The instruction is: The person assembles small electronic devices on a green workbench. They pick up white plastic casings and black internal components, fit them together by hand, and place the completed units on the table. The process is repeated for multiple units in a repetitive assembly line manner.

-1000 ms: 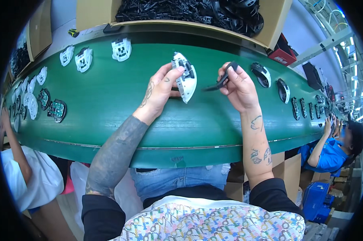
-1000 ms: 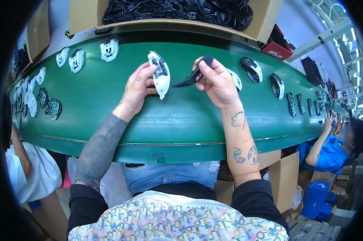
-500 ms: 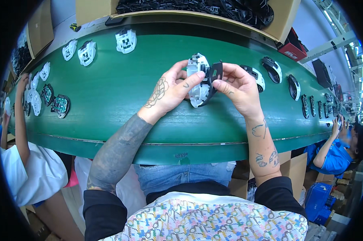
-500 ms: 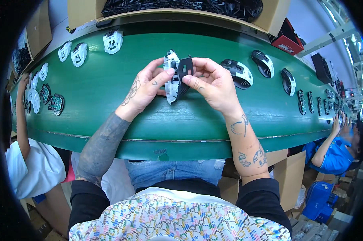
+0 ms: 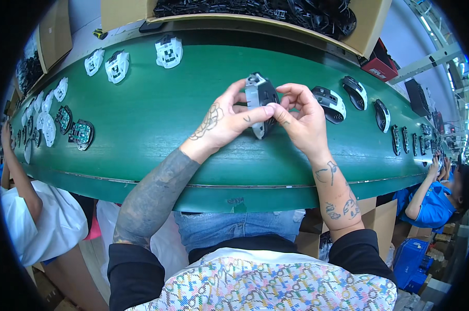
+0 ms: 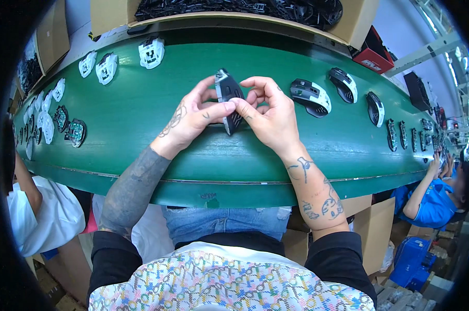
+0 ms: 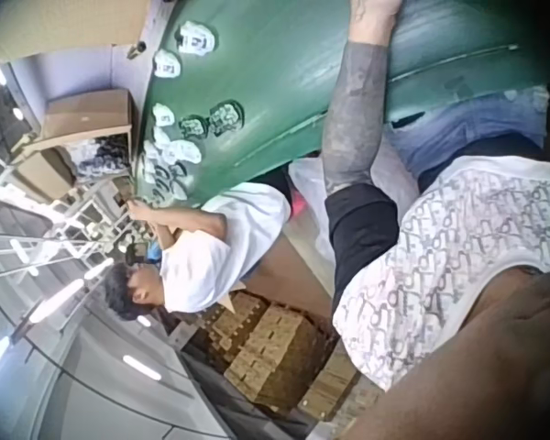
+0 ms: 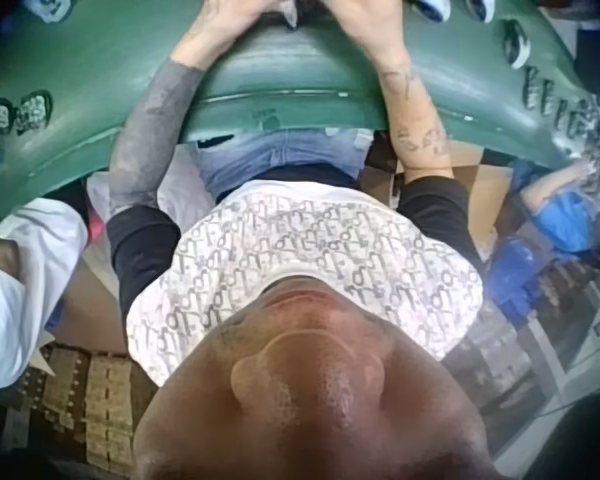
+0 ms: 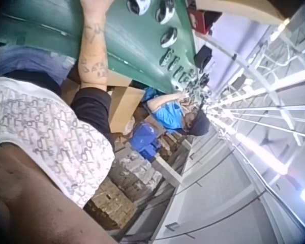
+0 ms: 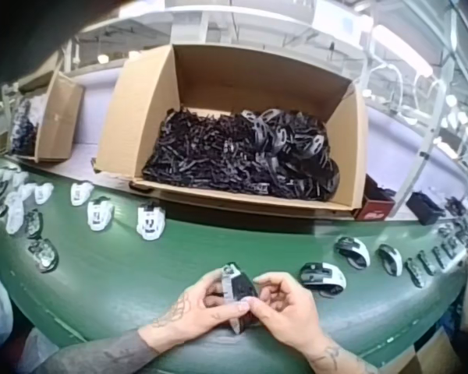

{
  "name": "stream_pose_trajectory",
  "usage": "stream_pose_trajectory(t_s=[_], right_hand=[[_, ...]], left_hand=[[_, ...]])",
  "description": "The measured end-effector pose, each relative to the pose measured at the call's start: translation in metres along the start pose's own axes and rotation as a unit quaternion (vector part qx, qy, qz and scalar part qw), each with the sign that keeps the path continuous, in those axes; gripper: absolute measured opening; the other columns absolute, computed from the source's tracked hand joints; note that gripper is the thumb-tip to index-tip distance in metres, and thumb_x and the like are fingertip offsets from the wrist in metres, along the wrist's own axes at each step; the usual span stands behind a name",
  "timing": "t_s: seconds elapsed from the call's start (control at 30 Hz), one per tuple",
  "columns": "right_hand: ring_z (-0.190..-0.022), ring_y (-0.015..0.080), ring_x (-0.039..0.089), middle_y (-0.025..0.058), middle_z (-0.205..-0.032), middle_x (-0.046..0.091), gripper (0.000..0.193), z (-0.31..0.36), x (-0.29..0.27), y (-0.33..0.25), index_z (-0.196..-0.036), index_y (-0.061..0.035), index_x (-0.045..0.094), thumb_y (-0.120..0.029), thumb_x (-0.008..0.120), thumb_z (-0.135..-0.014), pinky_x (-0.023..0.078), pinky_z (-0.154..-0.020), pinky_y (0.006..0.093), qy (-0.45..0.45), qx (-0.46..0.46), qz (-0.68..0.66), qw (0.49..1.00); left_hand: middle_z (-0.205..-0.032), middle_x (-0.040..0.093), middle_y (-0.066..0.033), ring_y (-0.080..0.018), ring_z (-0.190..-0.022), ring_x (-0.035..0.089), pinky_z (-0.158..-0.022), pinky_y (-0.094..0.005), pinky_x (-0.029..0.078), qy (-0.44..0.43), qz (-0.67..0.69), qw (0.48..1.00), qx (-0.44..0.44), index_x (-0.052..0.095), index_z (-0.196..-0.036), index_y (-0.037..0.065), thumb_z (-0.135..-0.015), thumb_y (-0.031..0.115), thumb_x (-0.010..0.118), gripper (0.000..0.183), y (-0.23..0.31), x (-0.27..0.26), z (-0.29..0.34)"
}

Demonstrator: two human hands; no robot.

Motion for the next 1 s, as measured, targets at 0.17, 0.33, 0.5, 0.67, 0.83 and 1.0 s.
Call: stream_pose_trajectory(t_s=[0.17,0.33,0.5,0.67,0.83,1.0], right_hand=[[-0.103,0.0214,0.059,0.0158,-0.122,0.053,0.06,0.003,0.014,0.007,-0.133,0.0034,0.04,-0.014,0.071,-0.084,0.051,-0.084,0.0306,-0.064,0.086,-0.084,0.991],[-0.1,0.0173,0.061,0.0142,-0.113,0.061,0.056,0.004,0.017,0.008,-0.128,0.0068,0.046,-0.01,0.073,-0.082,0.05,-0.087,0.0293,-0.119,0.153,-0.18,0.964],[-0.098,0.0165,0.061,0.0132,-0.109,0.063,0.052,0.005,0.019,0.008,-0.123,0.0076,0.051,-0.005,0.074,-0.078,0.05,-0.088,0.0289,-0.081,0.169,-0.212,0.959],[-0.098,0.0149,0.061,0.0117,-0.11,0.063,0.054,0.001,0.019,0.021,-0.123,0.0062,0.052,-0.011,0.076,-0.078,0.047,-0.091,0.0284,-0.081,0.214,-0.234,0.945],[-0.097,0.0122,0.059,0.0089,-0.112,0.061,0.058,-0.004,0.018,0.015,-0.126,0.0046,0.049,-0.018,0.075,-0.08,0.046,-0.087,0.0253,-0.137,0.2,-0.268,0.932],[-0.094,0.0126,0.06,0.0096,-0.109,0.063,0.055,-0.002,0.019,0.009,-0.124,0.0044,0.052,-0.021,0.075,-0.081,0.047,-0.085,0.0255,-0.146,0.174,-0.204,0.952]], left_hand=[[-0.105,0.059,-0.0117,-0.0206,-0.102,0.059,-0.088,-0.0349,0.049,0.038,0.211,0.976,0.019,0.037,-0.125,0.0,-0.072,0.009,0.075,0.066,0.001,-0.011,-0.002],[-0.107,0.059,-0.0127,-0.0207,-0.098,0.061,-0.088,-0.034,0.051,0.028,0.13,0.989,0.068,0.039,-0.118,0.0,-0.07,0.002,0.078,0.061,0.01,-0.014,-0.001],[-0.107,0.061,-0.0159,-0.0216,-0.096,0.064,-0.083,-0.0323,0.054,0.037,0.076,0.991,0.101,0.042,-0.114,-0.001,-0.073,0.005,0.078,0.055,0.014,-0.016,-0.002],[-0.106,0.061,-0.0128,-0.0196,-0.098,0.062,-0.088,-0.033,0.051,0.046,0.095,0.99,0.094,0.044,-0.115,0.0,-0.076,0.009,0.076,0.051,0.008,-0.017,-0.003],[-0.105,0.063,-0.0075,-0.0148,-0.099,0.059,-0.093,-0.0313,0.044,0.024,0.136,0.987,0.085,0.054,-0.114,0.001,-0.09,0.029,0.062,0.038,0.01,-0.025,-0.006],[-0.102,0.066,-0.0069,-0.0131,-0.097,0.06,-0.091,-0.0288,0.043,0.033,0.081,0.99,0.108,0.06,-0.11,0.001,-0.094,0.037,0.054,0.039,0.012,-0.032,-0.006]])
Point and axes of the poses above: each hand's wrist, its own z-axis away from the middle knuckle, its own x-axis out of the palm, y = z × x, the point moved 5 cm from there along -z, towards the middle knuckle
